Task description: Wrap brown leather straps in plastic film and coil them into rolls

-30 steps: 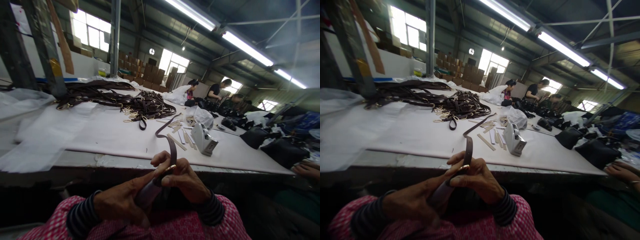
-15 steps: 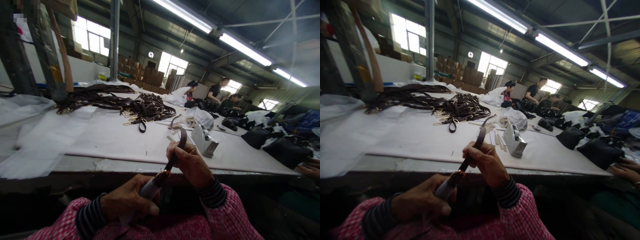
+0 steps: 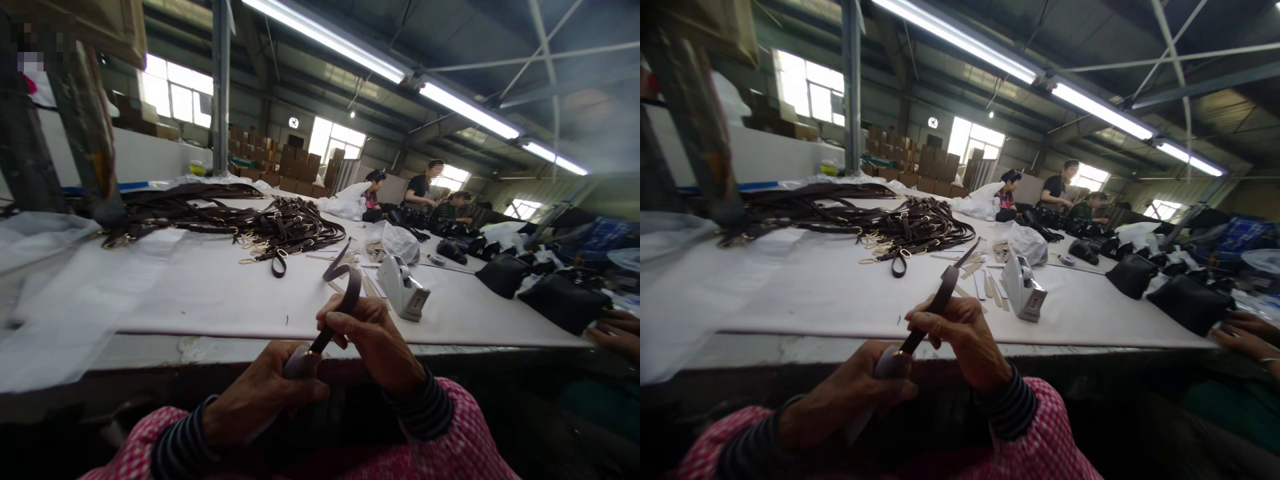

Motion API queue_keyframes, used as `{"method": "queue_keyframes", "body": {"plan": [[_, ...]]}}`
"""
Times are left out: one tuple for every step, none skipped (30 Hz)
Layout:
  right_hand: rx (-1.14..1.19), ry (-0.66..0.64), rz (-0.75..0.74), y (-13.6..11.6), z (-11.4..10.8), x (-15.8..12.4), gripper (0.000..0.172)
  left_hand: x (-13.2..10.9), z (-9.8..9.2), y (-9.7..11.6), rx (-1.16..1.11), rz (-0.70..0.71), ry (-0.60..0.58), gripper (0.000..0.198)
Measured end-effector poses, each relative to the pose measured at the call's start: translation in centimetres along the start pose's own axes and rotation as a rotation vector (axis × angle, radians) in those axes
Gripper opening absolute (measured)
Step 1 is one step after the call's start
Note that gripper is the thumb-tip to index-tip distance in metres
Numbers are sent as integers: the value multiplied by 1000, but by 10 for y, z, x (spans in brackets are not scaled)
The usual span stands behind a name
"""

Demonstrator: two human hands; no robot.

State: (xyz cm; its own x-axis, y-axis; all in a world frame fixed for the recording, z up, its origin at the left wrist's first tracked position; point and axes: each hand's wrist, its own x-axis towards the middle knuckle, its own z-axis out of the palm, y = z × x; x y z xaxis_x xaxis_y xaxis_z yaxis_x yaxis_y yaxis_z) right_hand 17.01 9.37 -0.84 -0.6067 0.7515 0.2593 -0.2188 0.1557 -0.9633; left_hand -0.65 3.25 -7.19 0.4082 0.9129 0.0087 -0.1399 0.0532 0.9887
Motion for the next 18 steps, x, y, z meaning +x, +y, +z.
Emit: {"method": "queue_keyframes", "body": {"plan": [[0,24,16,1,3,-2,15,1,0,0,22,25,26,35],[6,16,37,3,6,-4,15,1,0,1,53,41,34,34],[23,-20,67,5,9,-6,16,1,0,2,89,50,24,32],[50,-70,103,7,12,-8,16,0,1,4,126,58,11,31],[80,-109,135,10,14,-9,16,-1,2,7,160,65,4,31],[103,-122,148,12,15,-9,17,-2,4,9,189,66,-4,33],[125,-105,143,15,16,-8,18,-2,6,11,210,62,-11,36],[150,-57,128,18,15,-6,20,-3,8,11,222,52,-21,40],[191,11,114,20,14,-2,23,-3,11,11,232,32,-34,45],[254,85,111,21,12,3,28,-3,13,9,241,5,-56,52],[340,153,121,21,10,8,32,-3,15,7,243,-22,-80,56],[434,207,135,21,7,13,35,-3,17,5,230,-38,-91,57],[518,245,138,19,5,17,35,-3,17,4,200,-48,-85,55],[573,271,118,17,3,20,35,-4,17,3,157,-51,-77,52],[599,283,81,15,1,21,35,-5,15,2,107,-36,-71,50],[596,289,36,13,-2,20,36,-7,12,2,63,-13,-67,51],[571,299,-4,11,-5,18,39,-9,9,2,41,7,-67,52],[530,316,-35,9,-9,15,42,-11,5,1,42,20,-75,51]]}}
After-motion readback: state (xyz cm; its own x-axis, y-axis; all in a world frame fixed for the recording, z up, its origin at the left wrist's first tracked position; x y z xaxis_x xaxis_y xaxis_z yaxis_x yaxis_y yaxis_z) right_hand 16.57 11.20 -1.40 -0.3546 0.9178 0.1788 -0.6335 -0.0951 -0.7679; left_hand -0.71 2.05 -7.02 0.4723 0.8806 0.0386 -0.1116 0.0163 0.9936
